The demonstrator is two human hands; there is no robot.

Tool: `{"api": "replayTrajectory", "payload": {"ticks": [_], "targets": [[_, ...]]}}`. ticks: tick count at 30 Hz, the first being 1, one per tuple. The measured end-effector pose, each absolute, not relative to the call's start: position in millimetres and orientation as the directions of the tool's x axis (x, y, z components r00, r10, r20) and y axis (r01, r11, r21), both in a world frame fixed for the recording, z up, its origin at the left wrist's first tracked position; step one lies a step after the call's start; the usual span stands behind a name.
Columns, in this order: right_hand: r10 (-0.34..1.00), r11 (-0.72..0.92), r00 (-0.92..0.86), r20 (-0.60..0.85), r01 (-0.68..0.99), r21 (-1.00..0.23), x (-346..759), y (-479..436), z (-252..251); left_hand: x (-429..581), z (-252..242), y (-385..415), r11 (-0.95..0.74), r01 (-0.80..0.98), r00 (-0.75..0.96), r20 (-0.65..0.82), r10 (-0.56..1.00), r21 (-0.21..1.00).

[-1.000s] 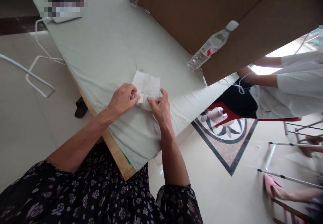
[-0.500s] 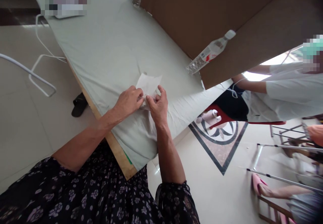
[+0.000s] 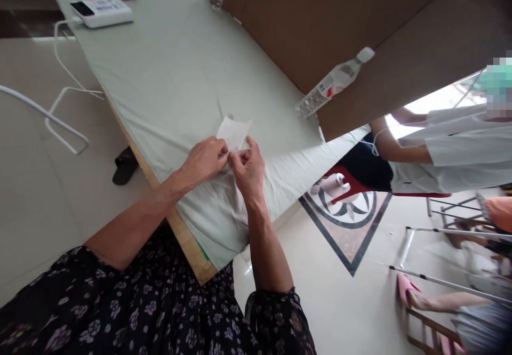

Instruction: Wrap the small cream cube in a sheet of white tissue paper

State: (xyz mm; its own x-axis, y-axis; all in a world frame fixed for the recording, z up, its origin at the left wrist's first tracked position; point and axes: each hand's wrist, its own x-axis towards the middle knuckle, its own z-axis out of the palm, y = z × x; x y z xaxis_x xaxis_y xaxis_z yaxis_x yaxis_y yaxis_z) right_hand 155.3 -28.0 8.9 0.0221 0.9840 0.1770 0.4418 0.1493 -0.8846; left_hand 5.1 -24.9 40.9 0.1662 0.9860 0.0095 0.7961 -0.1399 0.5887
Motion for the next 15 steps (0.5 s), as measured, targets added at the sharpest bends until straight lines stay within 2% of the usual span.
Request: {"api": "replayTrajectory", "payload": {"ticks": [6,12,15], "targets": [[0.976,0.219,-0.093,0.199,0.483,-0.848,160,-41,13,2,33,-25,-0.174,0.761,0.174,0.063,0.983,0.625],[0.937,0.329,-0.274,0.216,0.492,-0.806,170,-53,16,-3,30,-29,-0.144,0.603,0.151,0.065,0.986,0.785],[0.930,0.326,-0.317,0.185,0.484,-0.812,173,-51,17,1,28,-29,-0.102,0.635,0.086,0.061,0.994,0.766]]}}
